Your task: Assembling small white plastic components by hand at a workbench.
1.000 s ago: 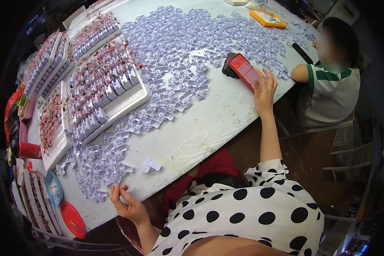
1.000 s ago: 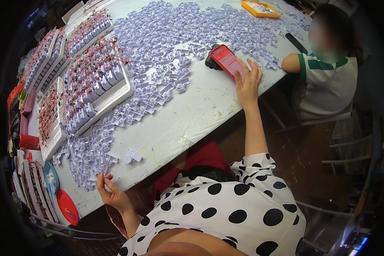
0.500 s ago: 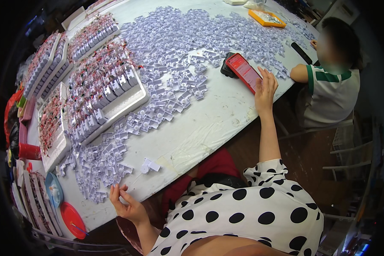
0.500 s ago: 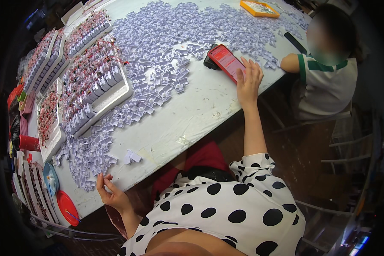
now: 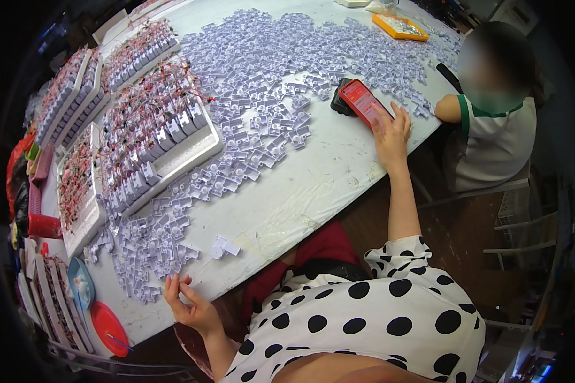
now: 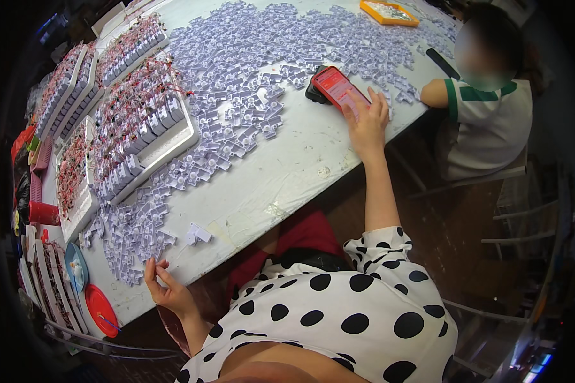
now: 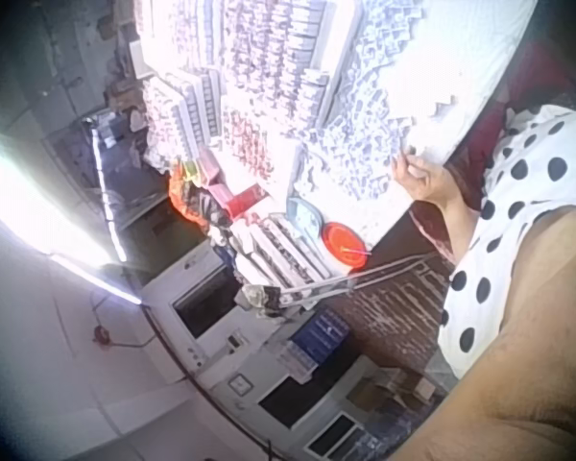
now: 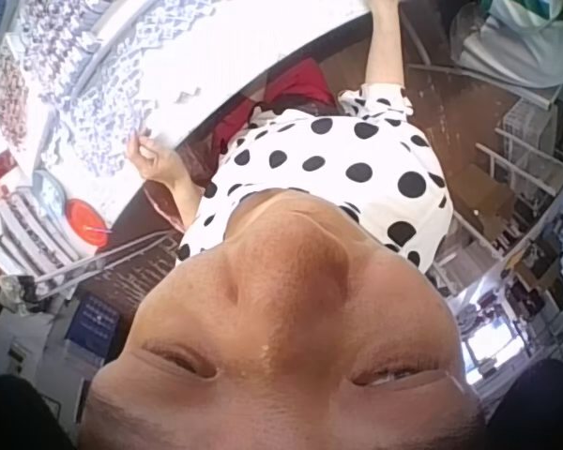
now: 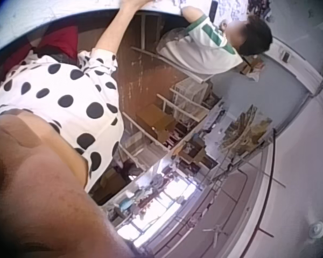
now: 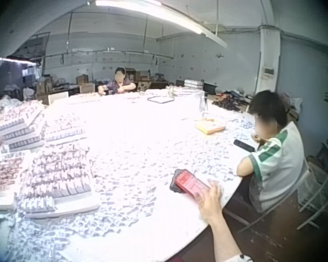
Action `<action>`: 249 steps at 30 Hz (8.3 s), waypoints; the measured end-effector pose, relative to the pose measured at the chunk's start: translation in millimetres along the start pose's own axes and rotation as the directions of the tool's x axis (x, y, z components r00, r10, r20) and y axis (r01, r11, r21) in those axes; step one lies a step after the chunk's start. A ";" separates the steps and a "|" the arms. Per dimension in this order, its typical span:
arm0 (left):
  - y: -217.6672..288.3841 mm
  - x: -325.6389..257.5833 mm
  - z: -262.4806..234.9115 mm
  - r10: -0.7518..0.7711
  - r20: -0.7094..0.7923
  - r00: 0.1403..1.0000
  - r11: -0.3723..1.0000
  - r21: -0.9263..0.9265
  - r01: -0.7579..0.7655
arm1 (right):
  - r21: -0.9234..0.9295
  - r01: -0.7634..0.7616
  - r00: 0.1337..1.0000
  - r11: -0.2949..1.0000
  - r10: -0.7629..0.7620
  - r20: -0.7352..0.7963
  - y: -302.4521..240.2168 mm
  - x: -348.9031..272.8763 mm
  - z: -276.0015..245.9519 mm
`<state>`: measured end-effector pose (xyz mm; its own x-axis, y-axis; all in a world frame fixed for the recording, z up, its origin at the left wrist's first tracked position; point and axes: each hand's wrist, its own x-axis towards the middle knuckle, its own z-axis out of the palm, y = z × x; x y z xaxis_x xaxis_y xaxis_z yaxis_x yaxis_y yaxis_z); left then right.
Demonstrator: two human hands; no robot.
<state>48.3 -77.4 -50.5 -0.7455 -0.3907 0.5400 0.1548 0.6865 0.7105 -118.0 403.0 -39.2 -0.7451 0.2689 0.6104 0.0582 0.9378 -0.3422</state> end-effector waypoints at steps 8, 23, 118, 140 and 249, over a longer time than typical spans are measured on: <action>2.1 0.5 0.5 0.005 0.003 1.000 1.000 0.021 -0.005 | 0.213 0.195 0.977 0.957 -0.169 -0.133 -2.7 -4.6 -18.2; 1.7 2.4 0.8 0.057 -0.010 0.998 0.996 0.072 -0.056 | 0.157 0.246 0.966 0.956 -0.230 -0.116 -8.1 -2.6 -14.7; 1.7 2.5 7.1 0.138 0.008 0.990 0.983 0.117 -0.138 | 0.018 -0.026 0.994 1.000 0.028 -0.108 4.5 -1.2 2.0; 18.9 21.1 -14.7 0.023 0.049 0.999 0.999 0.021 -0.024 | 0.750 0.358 0.845 0.555 -0.535 -0.007 -208.5 -109.5 -38.2; -25.9 240.1 5.1 0.380 0.265 0.886 0.853 0.269 -0.447 | 0.503 0.278 0.923 0.818 -0.372 0.095 -189.2 -98.6 -16.5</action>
<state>-138.0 -185.8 58.5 -0.7735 0.0776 0.6290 0.2906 0.9254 0.2432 -44.6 202.7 -22.8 -0.7726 -0.1215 0.6231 -0.4938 0.7319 -0.4696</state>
